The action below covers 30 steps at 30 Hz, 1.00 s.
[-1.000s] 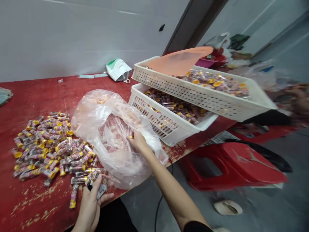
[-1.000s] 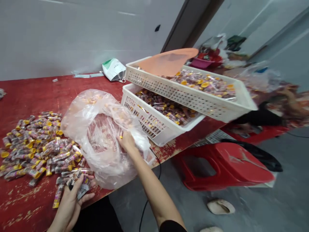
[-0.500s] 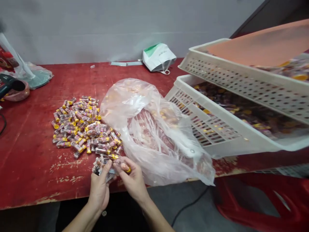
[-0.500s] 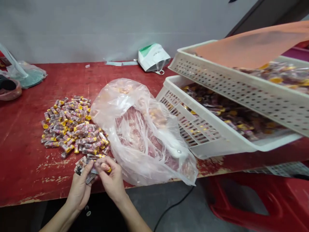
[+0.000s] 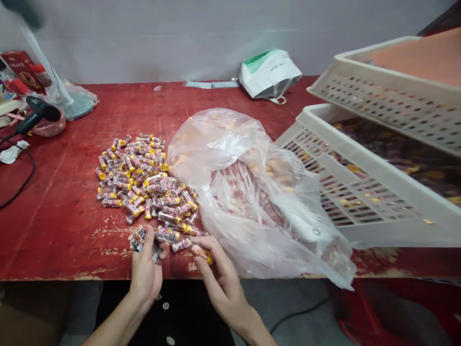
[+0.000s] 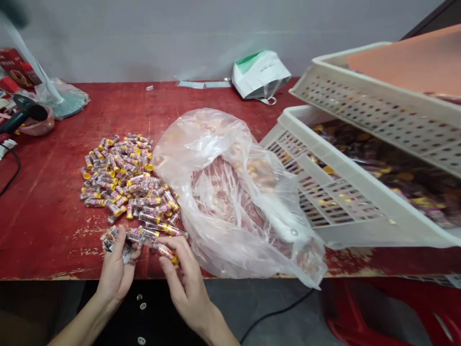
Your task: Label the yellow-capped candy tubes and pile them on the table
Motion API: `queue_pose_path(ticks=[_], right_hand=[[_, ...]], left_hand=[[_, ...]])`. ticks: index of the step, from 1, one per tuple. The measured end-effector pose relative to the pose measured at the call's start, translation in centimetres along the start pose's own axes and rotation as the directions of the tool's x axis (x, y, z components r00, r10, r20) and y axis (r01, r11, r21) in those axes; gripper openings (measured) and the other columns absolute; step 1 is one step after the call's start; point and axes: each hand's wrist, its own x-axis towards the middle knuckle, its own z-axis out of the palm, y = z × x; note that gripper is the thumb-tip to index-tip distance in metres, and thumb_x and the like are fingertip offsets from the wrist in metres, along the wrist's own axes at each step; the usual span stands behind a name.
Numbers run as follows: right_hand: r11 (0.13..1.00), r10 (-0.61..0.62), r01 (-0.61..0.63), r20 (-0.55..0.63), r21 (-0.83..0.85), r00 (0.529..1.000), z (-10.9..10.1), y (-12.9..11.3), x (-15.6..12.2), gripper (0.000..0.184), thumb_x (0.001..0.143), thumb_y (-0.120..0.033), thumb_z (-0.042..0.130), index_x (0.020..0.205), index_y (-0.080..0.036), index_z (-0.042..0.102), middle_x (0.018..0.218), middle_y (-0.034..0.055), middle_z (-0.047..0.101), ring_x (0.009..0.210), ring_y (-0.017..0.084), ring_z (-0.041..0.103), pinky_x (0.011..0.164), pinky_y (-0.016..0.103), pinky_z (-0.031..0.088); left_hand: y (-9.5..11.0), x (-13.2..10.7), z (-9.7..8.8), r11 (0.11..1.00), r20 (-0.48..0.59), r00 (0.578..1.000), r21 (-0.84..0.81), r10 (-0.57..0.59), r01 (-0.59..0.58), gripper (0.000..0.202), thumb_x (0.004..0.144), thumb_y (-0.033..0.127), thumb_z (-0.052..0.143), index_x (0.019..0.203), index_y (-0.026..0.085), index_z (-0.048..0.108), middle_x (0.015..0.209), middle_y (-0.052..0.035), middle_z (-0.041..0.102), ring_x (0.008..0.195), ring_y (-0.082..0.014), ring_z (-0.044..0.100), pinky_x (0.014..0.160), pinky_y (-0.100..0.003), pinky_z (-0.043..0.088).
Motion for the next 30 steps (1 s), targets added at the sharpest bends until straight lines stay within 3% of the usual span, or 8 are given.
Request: queue_pose_path(ticks=[3, 8, 10, 16, 20, 24, 30], right_hand=[[0.982, -0.117, 0.120, 0.031, -0.144, 0.993, -0.7, -0.2, -0.4, 0.035, 0.095, -0.014, 0.049, 0.129, -0.023, 0.052, 0.113, 0.0088, 0.057, 0.108, 0.019, 0.056, 0.095, 0.032, 0.047], [0.944, -0.183, 0.193, 0.063, -0.266, 0.981, -1.3, -1.0, -0.4, 0.044, 0.092, -0.007, 0.051, 0.134, -0.020, 0.053, 0.107, 0.0102, 0.056, 0.098, 0.017, 0.060, 0.078, 0.026, 0.054], [0.944, -0.188, 0.196, 0.055, -0.266, 0.981, -1.7, -1.2, -0.6, 0.046, 0.091, -0.006, 0.054, 0.135, -0.020, 0.052, 0.107, 0.0100, 0.058, 0.096, 0.017, 0.061, 0.076, 0.025, 0.055], [0.973, -0.181, 0.159, -0.130, -0.164, 0.975, -2.7, -1.2, -1.5, 0.037, 0.086, -0.006, 0.062, 0.118, -0.022, 0.057, 0.104, 0.0066, 0.063, 0.099, 0.018, 0.062, 0.082, 0.027, 0.054], [0.963, -0.237, 0.226, -0.062, -0.148, 0.970, -2.6, -1.2, -1.3, 0.039, 0.083, -0.002, 0.063, 0.116, -0.021, 0.059, 0.101, 0.0064, 0.066, 0.097, 0.018, 0.063, 0.086, 0.030, 0.053], [0.954, -0.272, 0.260, -0.062, -0.149, 0.960, -2.4, -1.5, -1.3, 0.040, 0.082, -0.002, 0.064, 0.117, -0.020, 0.060, 0.098, 0.0076, 0.066, 0.093, 0.019, 0.064, 0.079, 0.031, 0.056], [0.897, -0.341, 0.311, -0.041, -0.315, 0.939, -2.3, -1.9, -1.3, 0.051, 0.080, 0.002, 0.066, 0.124, -0.022, 0.061, 0.101, 0.0083, 0.065, 0.090, 0.018, 0.065, 0.074, 0.028, 0.058]], left_hand=[[0.0, -0.2, -0.3, 1.000, 0.034, 0.999, -0.009, -0.016, 0.016, 0.039, 0.063, 0.034, 0.086, 0.080, 0.017, 0.055, 0.071, 0.0029, 0.054, 0.056, -0.0072, 0.051, 0.043, -0.017, 0.037], [0.1, -0.1, -0.5, 1.000, 0.107, 0.994, 0.020, -0.017, 0.014, 0.037, 0.066, 0.040, 0.083, 0.077, 0.015, 0.057, 0.070, 0.0014, 0.055, 0.060, -0.0079, 0.050, 0.045, -0.018, 0.038], [0.2, -0.1, -0.5, 0.999, 0.145, 0.989, 0.033, 0.027, -0.032, 0.035, 0.067, 0.038, 0.083, 0.075, 0.016, 0.056, 0.069, 0.0026, 0.054, 0.058, -0.0070, 0.047, 0.045, -0.018, 0.037], [0.1, -0.2, -0.4, 0.994, 0.152, 0.986, 0.070, 0.073, -0.084, 0.038, 0.064, 0.033, 0.085, 0.073, 0.018, 0.051, 0.065, 0.0052, 0.049, 0.055, -0.0063, 0.043, 0.044, -0.018, 0.033], [-0.2, -0.3, -0.4, 0.991, 0.134, 0.988, 0.101, 0.076, -0.090, 0.040, 0.064, 0.040, 0.084, 0.072, 0.018, 0.051, 0.066, 0.0045, 0.051, 0.055, -0.0065, 0.043, 0.044, -0.019, 0.034], [-0.4, -0.5, -0.4, 0.990, 0.077, 0.995, 0.121, 0.064, -0.073, 0.042, 0.062, 0.042, 0.085, 0.075, 0.018, 0.052, 0.068, 0.0038, 0.054, 0.058, -0.0077, 0.047, 0.049, -0.020, 0.039], [-0.7, -0.6, -0.2, 0.987, 0.137, 0.988, 0.130, 0.076, -0.094, 0.039, 0.064, 0.041, 0.083, 0.069, 0.017, 0.053, 0.064, 0.0039, 0.050, 0.055, -0.0070, 0.042, 0.044, -0.020, 0.033]])
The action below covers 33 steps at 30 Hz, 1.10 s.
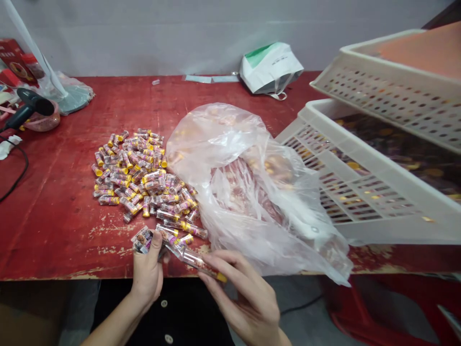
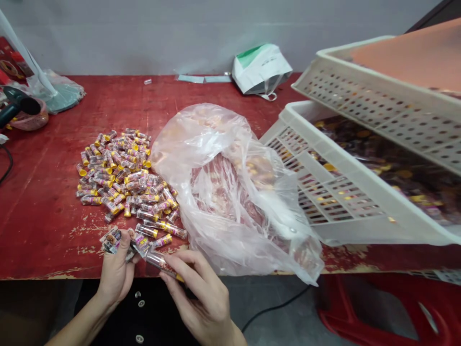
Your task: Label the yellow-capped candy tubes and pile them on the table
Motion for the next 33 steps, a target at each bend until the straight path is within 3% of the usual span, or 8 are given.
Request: queue_pose_path(ticks=[5, 10, 15, 20, 25, 29, 31, 33], right_hand=[[0.996, -0.011, 0.008, -0.032, -0.094, 0.999, 0.1, -0.2, 0.1, 0.059, 0.082, 0.004, 0.060, 0.133, -0.025, 0.057, 0.106, 0.0089, 0.062, 0.097, 0.018, 0.063, 0.082, 0.028, 0.057], [0.994, 0.097, -0.105, 0.205, 0.032, 0.974, -0.8, 0.1, 0.0, 0.056, 0.091, -0.001, 0.045, 0.144, -0.021, 0.046, 0.121, 0.0146, 0.056, 0.114, 0.020, 0.058, 0.093, 0.033, 0.055], [0.965, 0.156, -0.196, 0.218, 0.176, 0.963, -0.9, 0.6, -0.4, 0.054, 0.091, -0.003, 0.052, 0.139, -0.028, 0.052, 0.117, 0.0113, 0.057, 0.101, 0.018, 0.064, 0.081, 0.030, 0.059], [0.856, 0.220, -0.333, 0.304, 0.395, 0.927, -0.1, 0.5, -0.3, 0.049, 0.095, -0.008, 0.049, 0.137, -0.032, 0.054, 0.117, 0.0094, 0.058, 0.082, 0.014, 0.067, 0.070, 0.027, 0.061], [0.898, 0.214, -0.276, 0.207, 0.344, 0.955, 0.8, 0.4, -0.3, 0.053, 0.095, -0.006, 0.044, 0.142, -0.031, 0.048, 0.118, 0.0099, 0.055, 0.093, 0.016, 0.064, 0.080, 0.030, 0.059], [0.950, 0.143, -0.191, 0.197, 0.248, 0.970, 0.9, 0.4, -0.1, 0.053, 0.095, -0.005, 0.044, 0.142, -0.029, 0.049, 0.120, 0.0114, 0.053, 0.114, 0.021, 0.056, 0.095, 0.037, 0.053], [0.938, 0.136, -0.201, 0.233, 0.282, 0.963, 0.7, 0.2, 0.2, 0.051, 0.095, -0.006, 0.045, 0.139, -0.029, 0.052, 0.113, 0.0100, 0.057, 0.105, 0.019, 0.060, 0.087, 0.033, 0.055], [0.888, 0.214, -0.291, 0.240, 0.355, 0.947, 0.7, -0.1, 0.2, 0.046, 0.095, -0.009, 0.048, 0.134, -0.030, 0.058, 0.100, 0.0068, 0.060, 0.087, 0.015, 0.063, 0.073, 0.027, 0.057]], left_hand=[[-0.4, -0.3, 0.1, 0.999, 0.025, 1.000, 0.040, 0.010, -0.011, 0.036, 0.068, 0.046, 0.079, 0.072, 0.017, 0.059, 0.067, 0.0019, 0.055, 0.054, -0.0076, 0.044, 0.043, -0.021, 0.035], [-0.3, -0.5, -0.2, 1.000, 0.009, 1.000, 0.000, -0.008, 0.008, 0.041, 0.062, 0.048, 0.082, 0.072, 0.017, 0.057, 0.063, 0.0030, 0.052, 0.051, -0.0070, 0.043, 0.042, -0.020, 0.034], [-0.4, -0.5, -0.2, 0.999, 0.038, 0.998, 0.006, -0.048, 0.048, 0.041, 0.062, 0.047, 0.083, 0.075, 0.017, 0.058, 0.067, 0.0009, 0.057, 0.053, -0.0079, 0.045, 0.041, -0.020, 0.033], [-0.4, -0.8, 0.1, 0.995, 0.128, 0.987, 0.046, -0.095, 0.090, 0.036, 0.068, 0.042, 0.081, 0.085, 0.015, 0.064, 0.076, -0.0055, 0.068, 0.051, -0.0058, 0.042, 0.044, -0.020, 0.033], [-0.3, -0.8, 0.2, 0.996, 0.145, 0.986, 0.057, -0.078, 0.071, 0.042, 0.064, 0.048, 0.081, 0.082, 0.013, 0.067, 0.074, -0.0084, 0.069, 0.049, -0.0061, 0.043, 0.043, -0.021, 0.032], [0.3, -0.3, -0.1, 0.996, 0.149, 0.987, 0.079, -0.054, 0.042, 0.048, 0.062, 0.039, 0.085, 0.100, 0.016, 0.067, 0.071, -0.0061, 0.068, 0.050, -0.0082, 0.047, 0.042, -0.020, 0.031], [0.8, -0.1, -0.2, 0.995, 0.154, 0.987, 0.094, -0.054, 0.040, 0.056, 0.058, 0.036, 0.088, 0.106, 0.016, 0.066, 0.070, -0.0055, 0.068, 0.051, -0.0092, 0.049, 0.043, -0.020, 0.032], [1.1, -0.1, -0.2, 0.994, 0.163, 0.984, 0.096, -0.070, 0.055, 0.058, 0.058, 0.035, 0.088, 0.108, 0.016, 0.065, 0.072, -0.0059, 0.069, 0.050, -0.0087, 0.048, 0.044, -0.021, 0.034]])
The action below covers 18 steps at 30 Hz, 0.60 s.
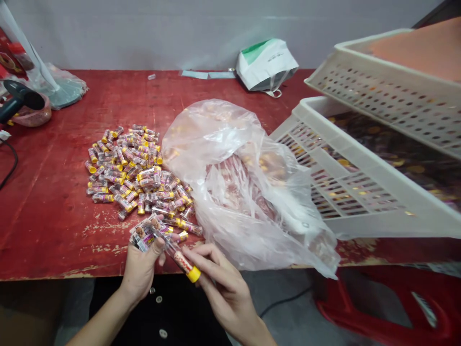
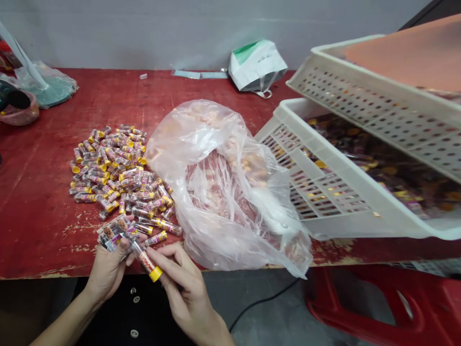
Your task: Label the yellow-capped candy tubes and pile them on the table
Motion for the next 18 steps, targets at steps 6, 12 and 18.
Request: queue_pose_path(ticks=[6, 12, 18], right_hand=[[0.997, 0.071, -0.053, -0.344, 0.063, 0.936, 2.5, 0.6, -1.1, 0.042, 0.092, -0.007, 0.052, 0.125, -0.030, 0.066, 0.086, 0.0034, 0.060, 0.070, 0.013, 0.065, 0.064, 0.026, 0.057], [0.978, -0.129, 0.044, -0.432, -0.202, 0.893, 3.5, 2.4, -2.1, 0.049, 0.089, -0.001, 0.054, 0.127, -0.030, 0.065, 0.092, 0.0062, 0.064, 0.082, 0.017, 0.063, 0.069, 0.029, 0.054], [0.998, -0.017, -0.013, -0.419, -0.068, 0.908, 2.2, 2.6, -2.1, 0.044, 0.091, -0.002, 0.053, 0.123, -0.028, 0.067, 0.090, 0.0047, 0.060, 0.081, 0.015, 0.060, 0.070, 0.028, 0.053]], left_hand=[[-0.8, -0.5, 0.6, 0.998, 0.016, 1.000, -0.067, -0.010, 0.011, 0.049, 0.068, 0.038, 0.082, 0.108, 0.017, 0.064, 0.085, -0.0099, 0.072, 0.058, -0.0106, 0.053, 0.048, -0.022, 0.038], [-0.8, -0.4, 0.6, 0.985, -0.055, 0.993, -0.149, -0.101, 0.092, 0.033, 0.073, 0.036, 0.078, 0.095, 0.016, 0.065, 0.094, -0.0106, 0.073, 0.061, -0.0094, 0.056, 0.045, -0.018, 0.036], [0.0, 0.3, 0.5, 0.931, -0.090, 0.958, -0.276, -0.272, 0.238, 0.031, 0.079, 0.036, 0.073, 0.103, 0.018, 0.065, 0.111, -0.0123, 0.070, 0.088, -0.0168, 0.067, 0.043, -0.015, 0.036]])
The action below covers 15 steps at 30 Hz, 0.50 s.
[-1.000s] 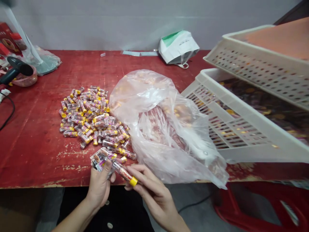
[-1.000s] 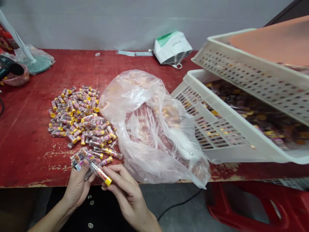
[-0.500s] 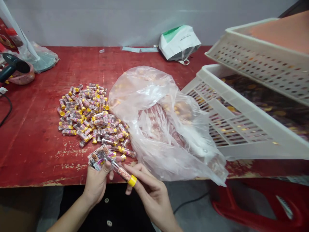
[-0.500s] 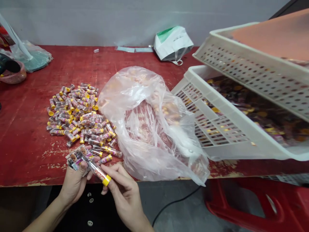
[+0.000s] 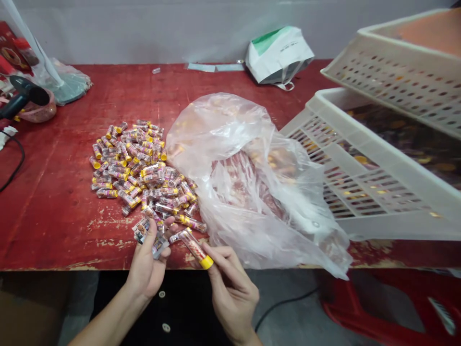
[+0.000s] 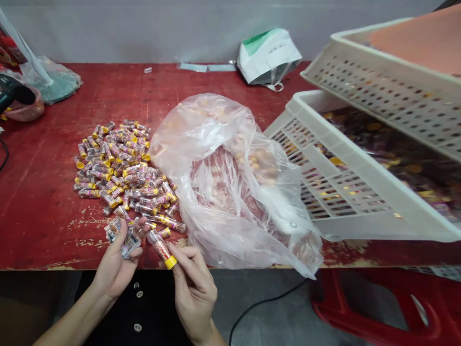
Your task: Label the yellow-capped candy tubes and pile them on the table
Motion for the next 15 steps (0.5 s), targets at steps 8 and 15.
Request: queue_pose_path(ticks=[8, 15], right_hand=[[0.991, -0.128, 0.132, 0.153, -0.014, 0.980, 0.2, 0.6, 0.4, 0.050, 0.089, 0.001, 0.052, 0.127, -0.030, 0.065, 0.093, 0.0062, 0.066, 0.083, 0.017, 0.064, 0.070, 0.029, 0.054], [0.970, 0.107, -0.137, 0.150, 0.203, 0.983, 0.6, 0.9, 0.0, 0.039, 0.093, -0.008, 0.052, 0.122, -0.029, 0.067, 0.090, 0.0042, 0.062, 0.073, 0.013, 0.064, 0.066, 0.027, 0.055]], left_hand=[[-0.3, -0.5, 0.2, 0.996, 0.008, 0.997, -0.033, -0.077, 0.078, 0.032, 0.076, 0.035, 0.076, 0.101, 0.016, 0.069, 0.110, -0.0114, 0.070, 0.076, -0.0122, 0.065, 0.044, -0.015, 0.038], [-1.4, -1.2, -0.1, 0.995, 0.042, 0.995, 0.041, -0.088, 0.087, 0.039, 0.076, 0.041, 0.074, 0.102, 0.013, 0.070, 0.105, -0.0145, 0.070, 0.068, -0.0101, 0.059, 0.044, -0.016, 0.036]])
